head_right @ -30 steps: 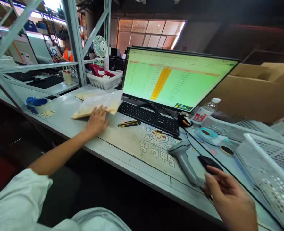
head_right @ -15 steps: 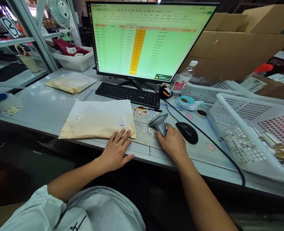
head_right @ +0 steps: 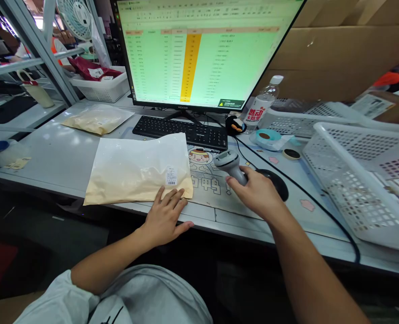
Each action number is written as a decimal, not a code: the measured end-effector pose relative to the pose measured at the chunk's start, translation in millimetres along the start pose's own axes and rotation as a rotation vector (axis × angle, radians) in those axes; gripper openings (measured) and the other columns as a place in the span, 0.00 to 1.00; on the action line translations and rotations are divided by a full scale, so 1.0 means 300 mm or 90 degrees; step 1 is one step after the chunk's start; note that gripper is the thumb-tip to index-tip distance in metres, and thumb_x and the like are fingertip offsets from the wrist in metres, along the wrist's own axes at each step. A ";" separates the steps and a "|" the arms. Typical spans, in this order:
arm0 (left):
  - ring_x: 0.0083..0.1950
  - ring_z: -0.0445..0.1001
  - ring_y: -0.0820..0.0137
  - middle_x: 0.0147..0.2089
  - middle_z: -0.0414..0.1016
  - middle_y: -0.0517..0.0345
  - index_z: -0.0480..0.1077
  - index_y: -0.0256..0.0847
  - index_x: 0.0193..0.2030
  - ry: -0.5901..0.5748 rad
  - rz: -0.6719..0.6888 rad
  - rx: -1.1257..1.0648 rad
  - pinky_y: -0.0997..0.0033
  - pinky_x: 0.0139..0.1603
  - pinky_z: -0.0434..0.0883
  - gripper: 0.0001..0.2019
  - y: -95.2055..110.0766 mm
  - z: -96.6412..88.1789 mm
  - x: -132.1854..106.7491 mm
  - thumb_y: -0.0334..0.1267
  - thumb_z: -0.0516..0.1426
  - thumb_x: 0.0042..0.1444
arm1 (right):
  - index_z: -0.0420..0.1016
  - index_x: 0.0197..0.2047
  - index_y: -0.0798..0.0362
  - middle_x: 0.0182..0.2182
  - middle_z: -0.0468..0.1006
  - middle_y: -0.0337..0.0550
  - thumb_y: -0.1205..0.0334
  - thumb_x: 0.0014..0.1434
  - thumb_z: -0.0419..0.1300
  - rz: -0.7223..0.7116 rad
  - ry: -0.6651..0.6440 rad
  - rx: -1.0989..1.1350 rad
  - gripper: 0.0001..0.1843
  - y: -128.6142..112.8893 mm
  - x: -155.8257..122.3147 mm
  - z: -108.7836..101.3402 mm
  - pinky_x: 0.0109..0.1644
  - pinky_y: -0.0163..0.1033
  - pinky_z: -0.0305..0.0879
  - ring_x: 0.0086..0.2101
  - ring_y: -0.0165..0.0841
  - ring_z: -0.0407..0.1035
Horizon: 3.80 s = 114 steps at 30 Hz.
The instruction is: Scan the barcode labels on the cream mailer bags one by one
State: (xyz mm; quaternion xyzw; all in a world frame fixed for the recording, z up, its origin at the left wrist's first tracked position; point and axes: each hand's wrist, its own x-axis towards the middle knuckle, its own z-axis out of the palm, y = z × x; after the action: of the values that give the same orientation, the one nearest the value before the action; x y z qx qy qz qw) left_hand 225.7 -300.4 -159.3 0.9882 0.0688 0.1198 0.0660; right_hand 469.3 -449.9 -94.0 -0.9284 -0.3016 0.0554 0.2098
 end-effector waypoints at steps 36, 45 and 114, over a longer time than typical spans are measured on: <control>0.72 0.67 0.52 0.75 0.65 0.55 0.69 0.46 0.63 0.110 -0.009 -0.077 0.34 0.75 0.59 0.26 -0.011 0.082 -0.001 0.56 0.59 0.64 | 0.72 0.62 0.49 0.61 0.73 0.51 0.34 0.61 0.48 -0.078 0.210 -0.020 0.37 0.511 0.157 0.119 0.56 0.53 0.74 0.54 0.50 0.75; 0.69 0.70 0.52 0.73 0.67 0.59 0.70 0.47 0.62 0.168 0.008 -0.056 0.36 0.73 0.64 0.27 -0.022 0.117 0.003 0.57 0.60 0.61 | 0.75 0.60 0.48 0.60 0.75 0.49 0.34 0.61 0.48 -0.097 0.221 -0.036 0.36 0.543 0.175 0.142 0.50 0.55 0.78 0.50 0.50 0.77; 0.66 0.72 0.53 0.71 0.71 0.59 0.73 0.49 0.57 0.248 0.009 -0.035 0.43 0.74 0.62 0.26 -0.037 0.217 0.018 0.59 0.62 0.56 | 0.70 0.61 0.53 0.61 0.75 0.59 0.30 0.58 0.49 -0.060 0.204 0.004 0.41 0.550 0.214 0.150 0.62 0.59 0.72 0.57 0.56 0.73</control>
State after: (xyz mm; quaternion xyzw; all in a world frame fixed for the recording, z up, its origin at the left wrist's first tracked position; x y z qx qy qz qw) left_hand 245.5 -296.2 -222.4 0.9445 0.0701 0.3114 0.0779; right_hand 599.7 -516.8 -203.0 -0.9095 -0.3074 -0.1020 0.2605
